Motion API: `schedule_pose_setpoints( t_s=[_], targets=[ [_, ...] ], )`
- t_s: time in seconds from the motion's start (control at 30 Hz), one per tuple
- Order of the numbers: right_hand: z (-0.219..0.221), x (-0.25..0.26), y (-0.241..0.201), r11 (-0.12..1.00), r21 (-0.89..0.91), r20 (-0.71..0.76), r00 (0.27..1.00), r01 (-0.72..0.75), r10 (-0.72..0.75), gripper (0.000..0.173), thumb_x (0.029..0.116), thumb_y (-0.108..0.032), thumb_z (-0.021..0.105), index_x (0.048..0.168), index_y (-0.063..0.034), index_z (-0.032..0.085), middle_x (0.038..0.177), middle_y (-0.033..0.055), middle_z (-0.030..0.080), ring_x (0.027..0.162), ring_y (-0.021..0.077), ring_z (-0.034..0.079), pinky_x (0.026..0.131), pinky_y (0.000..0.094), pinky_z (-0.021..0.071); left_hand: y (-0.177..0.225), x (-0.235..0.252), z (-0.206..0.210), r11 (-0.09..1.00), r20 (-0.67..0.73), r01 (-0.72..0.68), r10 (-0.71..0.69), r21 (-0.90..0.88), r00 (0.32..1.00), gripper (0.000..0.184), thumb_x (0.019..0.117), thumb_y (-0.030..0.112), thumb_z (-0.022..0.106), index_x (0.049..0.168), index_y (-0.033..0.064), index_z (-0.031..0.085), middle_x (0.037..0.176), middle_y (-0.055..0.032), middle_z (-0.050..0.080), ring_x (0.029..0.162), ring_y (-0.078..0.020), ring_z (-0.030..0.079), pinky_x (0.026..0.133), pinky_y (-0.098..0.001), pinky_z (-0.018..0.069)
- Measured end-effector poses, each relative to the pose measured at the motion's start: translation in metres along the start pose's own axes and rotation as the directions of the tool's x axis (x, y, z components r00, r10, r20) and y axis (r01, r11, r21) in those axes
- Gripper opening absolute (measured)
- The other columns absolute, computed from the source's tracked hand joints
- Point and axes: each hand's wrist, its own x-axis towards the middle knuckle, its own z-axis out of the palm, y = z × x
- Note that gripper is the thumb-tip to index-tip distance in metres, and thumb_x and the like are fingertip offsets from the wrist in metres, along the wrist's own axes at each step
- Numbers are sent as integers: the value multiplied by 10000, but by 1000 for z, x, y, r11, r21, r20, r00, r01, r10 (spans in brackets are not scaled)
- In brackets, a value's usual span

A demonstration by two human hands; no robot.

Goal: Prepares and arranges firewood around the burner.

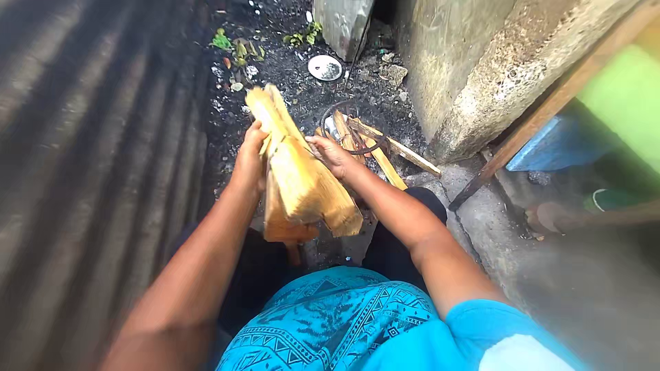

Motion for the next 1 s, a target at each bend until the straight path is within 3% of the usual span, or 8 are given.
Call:
schedule_pose_setpoints(
  t_s=[0.13, 0.23, 0.3, 0.4, 0.63, 0.8, 0.9, 1.0],
  targets=[
    [-20, 2, -22, 969, 230, 79, 991, 89, -110, 374, 1101, -324, 421, 1370, -82, 520, 1143, 126, 688, 1028, 224, 689, 895, 427, 587, 8, 54, 12, 1000, 40, 9, -10, 25, 999, 1044, 800, 287, 696, 1644, 319, 81, 1638, -123, 297, 1298, -263, 569, 918, -481, 588],
    [-30, 1, -28, 972, 128, 100, 972, 199, -212, 697, 1069, -623, 257, 1580, -155, 336, 1410, 148, 591, 1253, 267, 607, 1042, 485, 518, 16, 60, 29, 982, 142, 179, -187, 66, 972, 980, 900, 324, 693, 1635, 332, 46, 1399, -152, 572, 1115, -281, 680, 853, -484, 614],
    [-33, 0, -19, 955, 55, -18, 957, 292, -291, 603, 1093, -484, 398, 1610, -194, 289, 1379, 172, 606, 1199, 285, 640, 998, 488, 554, 9, 64, 34, 966, 232, 234, -253, 106, 939, 814, 955, 288, 665, 1617, 256, 193, 1262, -144, 657, 1045, -259, 702, 855, -439, 613],
    [-46, -5, -5, 937, 32, -89, 935, 347, -343, 731, 1040, -219, 581, 1643, -186, 171, 1362, 193, 595, 1146, 269, 658, 967, 454, 570, -8, 73, 35, 963, 355, 241, -268, 118, 896, 690, 943, 155, 684, 1544, 169, 346, 1254, -112, 652, 1026, -215, 694, 857, -388, 604],
    [-89, -19, 48, 926, -248, -1, 956, 285, -295, 929, 900, -76, 748, 1609, -35, 150, 1511, 219, 470, 1312, 267, 570, 1068, 434, 529, -66, 74, 6, 920, 521, 178, -349, 350, 779, 1079, 683, 126, 826, 1548, 176, 183, 1396, -71, 576, 1126, -175, 664, 901, -365, 593],
    [-106, -44, 82, 829, -542, -60, 978, 137, -201, 1225, 729, -43, 903, 1617, 11, 61, 1598, 257, 356, 1459, 282, 431, 1205, 416, 398, -101, 51, 9, 803, 511, 55, -429, 594, 745, 1275, 607, -53, 920, 1596, 177, 148, 1551, -198, 425, 1385, -344, 488, 1078, -543, 471],
    [-116, -52, 103, 693, -709, -51, 970, 134, -239, 1192, 698, -130, 947, 1586, 59, 174, 1540, 277, 433, 1426, 303, 472, 1195, 438, 408, -122, 37, 14, 744, 526, -52, -419, 666, 740, 1298, 594, -67, 944, 1599, 125, 145, 1527, -268, 427, 1354, -434, 504, 1056, -615, 469],
    [-117, -66, 114, 631, -756, -21, 958, 173, -287, 1003, 722, -75, 917, 1512, 85, 319, 1405, 258, 574, 1310, 280, 587, 1134, 428, 480, -106, 14, 25, 674, 501, -101, -432, 732, 749, 1032, 684, -118, 870, 1540, -33, 301, 1436, -271, 530, 1325, -392, 539, 1120, -566, 417]
  ],
)
